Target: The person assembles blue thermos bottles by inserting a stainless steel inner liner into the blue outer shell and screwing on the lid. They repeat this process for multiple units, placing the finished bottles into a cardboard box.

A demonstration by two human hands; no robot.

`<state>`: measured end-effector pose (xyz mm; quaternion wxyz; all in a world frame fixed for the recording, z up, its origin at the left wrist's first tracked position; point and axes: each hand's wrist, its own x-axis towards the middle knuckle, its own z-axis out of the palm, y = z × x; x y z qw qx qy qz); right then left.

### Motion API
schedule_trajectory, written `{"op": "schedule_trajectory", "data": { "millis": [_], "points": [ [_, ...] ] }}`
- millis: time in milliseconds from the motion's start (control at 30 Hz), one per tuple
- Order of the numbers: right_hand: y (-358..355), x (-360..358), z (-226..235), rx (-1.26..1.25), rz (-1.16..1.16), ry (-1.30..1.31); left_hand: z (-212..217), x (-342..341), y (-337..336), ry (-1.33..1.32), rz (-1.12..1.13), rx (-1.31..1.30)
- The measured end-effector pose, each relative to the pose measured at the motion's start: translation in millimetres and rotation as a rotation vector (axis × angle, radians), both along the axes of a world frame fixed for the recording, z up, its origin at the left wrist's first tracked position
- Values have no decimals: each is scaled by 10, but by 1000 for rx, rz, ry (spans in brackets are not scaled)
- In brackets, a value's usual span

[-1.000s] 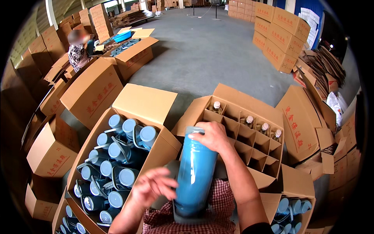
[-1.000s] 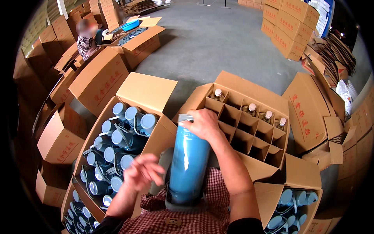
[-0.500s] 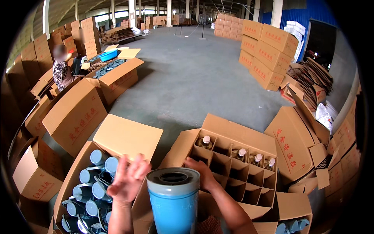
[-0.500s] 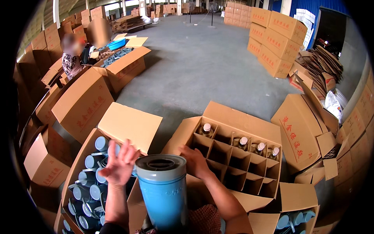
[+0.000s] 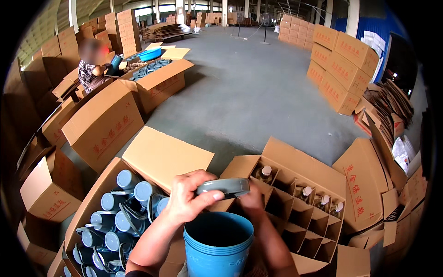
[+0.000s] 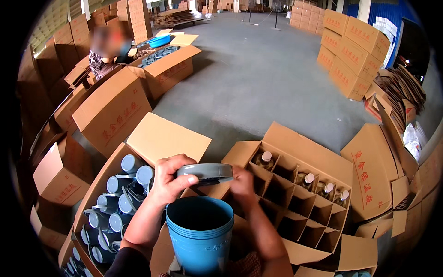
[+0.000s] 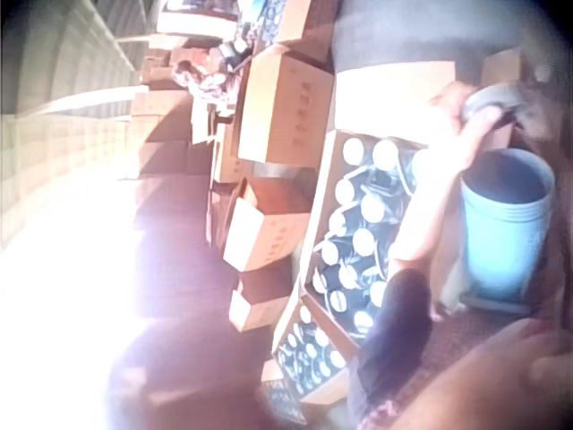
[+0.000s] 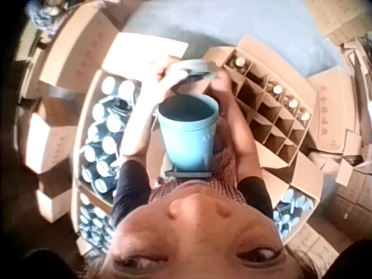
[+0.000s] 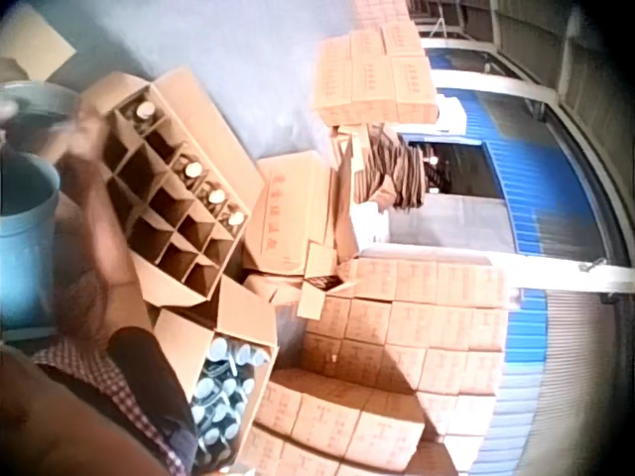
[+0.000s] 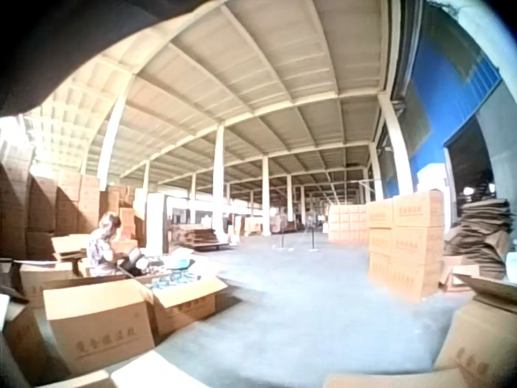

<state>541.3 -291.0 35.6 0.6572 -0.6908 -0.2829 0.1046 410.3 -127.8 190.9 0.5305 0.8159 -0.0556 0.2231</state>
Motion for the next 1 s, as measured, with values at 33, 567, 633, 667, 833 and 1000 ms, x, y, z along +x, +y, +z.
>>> {"op": "schedule_trajectory", "data": {
  "millis": [33, 567, 633, 667, 833, 1000],
  "points": [
    [-24, 262, -301, 64, -120, -75, -6, -15, -4, -19, -75, 98],
    [-325, 1535, -934, -1176, -431, -332, -225, 244, 107, 251, -185, 105],
    [-368, 1570, -1078, -1183, -474, -393, -283, 249, 94, 310, -30, -88],
    [-398, 1569, -1156, -1161, -476, -442, -333, 261, 70, 333, 43, -188],
    [-481, 1448, -967, -993, -470, -574, -1042, 507, 118, 282, 254, -1096],
    [-484, 877, 639, -603, -413, -740, -1454, 621, -138, 530, -4, -1334]
  ]
}}
